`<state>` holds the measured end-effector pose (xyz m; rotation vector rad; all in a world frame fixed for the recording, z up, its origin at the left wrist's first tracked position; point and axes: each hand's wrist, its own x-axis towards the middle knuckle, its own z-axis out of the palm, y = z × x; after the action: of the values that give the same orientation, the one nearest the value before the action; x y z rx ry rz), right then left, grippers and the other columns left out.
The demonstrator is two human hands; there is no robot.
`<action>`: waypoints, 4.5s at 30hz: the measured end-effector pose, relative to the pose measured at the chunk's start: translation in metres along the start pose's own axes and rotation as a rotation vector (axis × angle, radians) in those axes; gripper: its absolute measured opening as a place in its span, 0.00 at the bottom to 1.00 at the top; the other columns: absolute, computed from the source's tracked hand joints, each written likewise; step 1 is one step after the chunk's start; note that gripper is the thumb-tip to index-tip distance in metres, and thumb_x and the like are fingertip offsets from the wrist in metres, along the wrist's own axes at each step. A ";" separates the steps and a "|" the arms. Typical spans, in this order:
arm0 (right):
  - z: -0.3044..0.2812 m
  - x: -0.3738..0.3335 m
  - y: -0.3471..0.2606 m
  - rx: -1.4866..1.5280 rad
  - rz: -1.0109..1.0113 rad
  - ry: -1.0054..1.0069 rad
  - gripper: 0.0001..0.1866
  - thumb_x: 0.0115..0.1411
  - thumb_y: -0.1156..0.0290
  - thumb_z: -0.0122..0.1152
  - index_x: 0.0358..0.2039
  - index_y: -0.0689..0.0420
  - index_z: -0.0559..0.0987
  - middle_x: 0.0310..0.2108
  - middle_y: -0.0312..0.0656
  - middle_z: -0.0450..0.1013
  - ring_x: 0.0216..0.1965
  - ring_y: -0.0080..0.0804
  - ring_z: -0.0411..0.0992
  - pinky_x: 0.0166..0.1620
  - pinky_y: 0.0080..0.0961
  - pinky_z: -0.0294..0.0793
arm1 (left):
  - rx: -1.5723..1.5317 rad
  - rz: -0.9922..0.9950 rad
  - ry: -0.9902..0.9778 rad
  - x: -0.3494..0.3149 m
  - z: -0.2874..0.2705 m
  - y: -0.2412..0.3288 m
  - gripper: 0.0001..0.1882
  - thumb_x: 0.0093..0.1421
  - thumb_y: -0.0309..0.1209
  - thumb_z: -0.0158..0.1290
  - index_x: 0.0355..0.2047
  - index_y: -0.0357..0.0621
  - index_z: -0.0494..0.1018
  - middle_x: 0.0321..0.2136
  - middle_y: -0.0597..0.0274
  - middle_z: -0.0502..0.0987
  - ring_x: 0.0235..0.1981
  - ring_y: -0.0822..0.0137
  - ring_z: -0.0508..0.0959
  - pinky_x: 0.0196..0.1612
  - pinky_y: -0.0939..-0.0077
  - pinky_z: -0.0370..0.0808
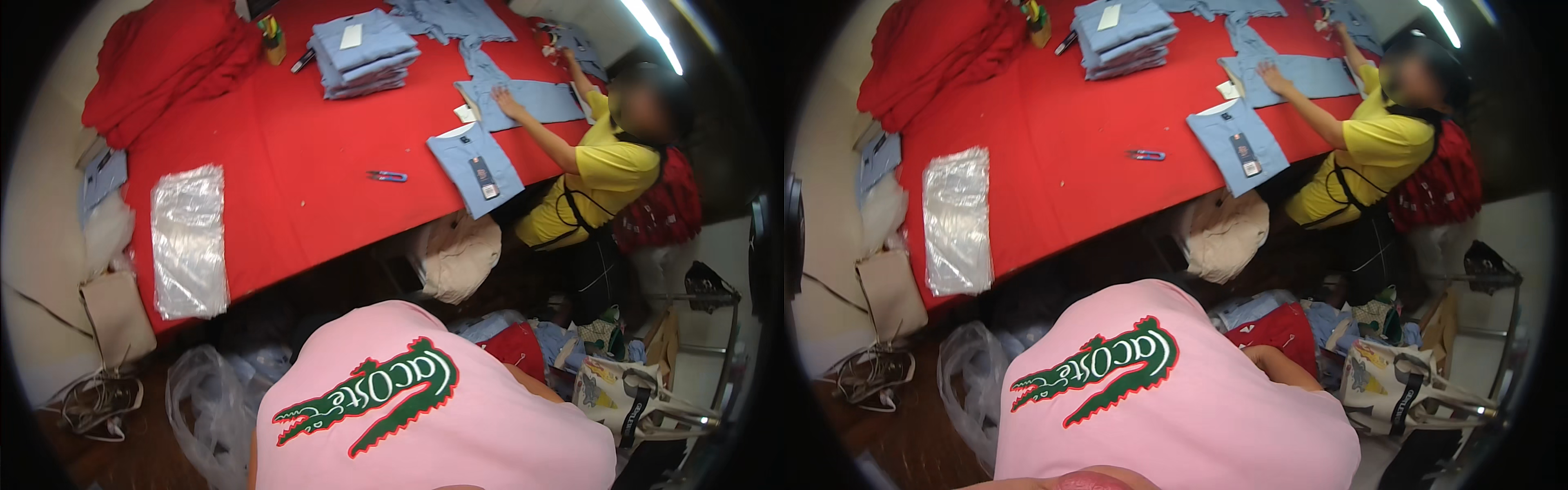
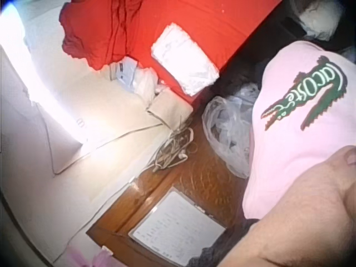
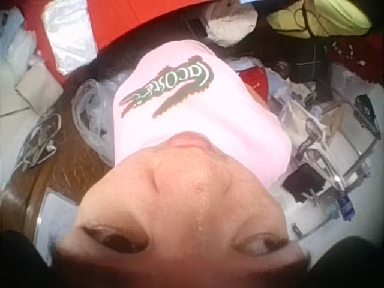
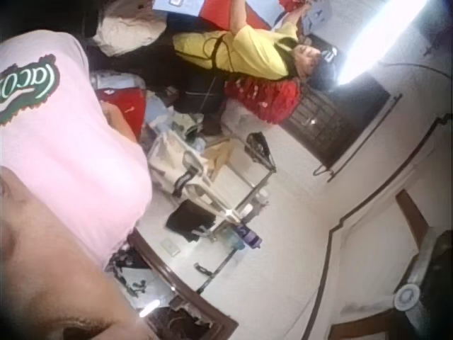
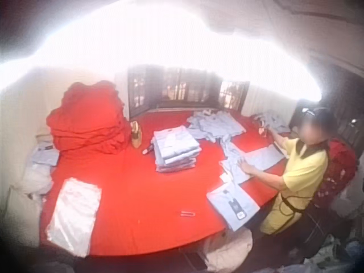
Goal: The person picks up folded shirts, places them inside clear plastic bags, and seals the bags by hand. They use small shears to trim threads or tags on the shirts before finishing the packaging and stacking the items.
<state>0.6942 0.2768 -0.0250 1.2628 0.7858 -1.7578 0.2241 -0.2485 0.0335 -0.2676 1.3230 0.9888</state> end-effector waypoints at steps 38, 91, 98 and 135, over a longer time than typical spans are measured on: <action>0.174 -0.001 -0.274 -0.617 -0.895 -0.182 0.11 0.71 0.65 0.67 0.47 0.58 0.82 0.44 0.35 0.81 0.49 0.26 0.76 0.56 0.30 0.76 | 0.103 0.106 0.317 0.081 -0.008 -0.046 0.15 0.70 0.42 0.64 0.35 0.45 0.78 0.26 0.67 0.78 0.28 0.74 0.76 0.34 0.75 0.74; 0.431 0.110 -0.625 -0.435 -1.462 0.769 0.29 0.68 0.57 0.72 0.60 0.64 0.77 0.48 0.45 0.78 0.48 0.31 0.77 0.48 0.30 0.79 | 0.900 0.906 1.413 0.091 -0.230 0.349 0.36 0.66 0.40 0.64 0.70 0.41 0.66 0.75 0.47 0.60 0.78 0.46 0.56 0.78 0.37 0.47; 0.445 0.101 -0.681 0.076 -1.120 0.144 0.18 0.76 0.55 0.60 0.32 0.54 0.77 0.17 0.32 0.67 0.16 0.25 0.67 0.24 0.26 0.71 | 1.016 1.002 1.201 0.163 -0.185 0.386 0.51 0.71 0.67 0.47 0.80 0.41 0.53 0.81 0.45 0.45 0.82 0.44 0.42 0.80 0.34 0.39; 0.248 0.025 -0.585 -0.843 -0.994 1.316 0.27 0.68 0.59 0.70 0.59 0.65 0.79 0.48 0.55 0.83 0.50 0.50 0.82 0.53 0.42 0.80 | 1.141 1.095 0.666 0.130 -0.228 0.408 0.41 0.64 0.49 0.64 0.73 0.49 0.65 0.76 0.54 0.60 0.78 0.51 0.56 0.80 0.48 0.50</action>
<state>0.0649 0.3390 0.0425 1.3471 2.8771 -0.6349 -0.2385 -0.1044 -0.0017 1.2146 2.5184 0.8214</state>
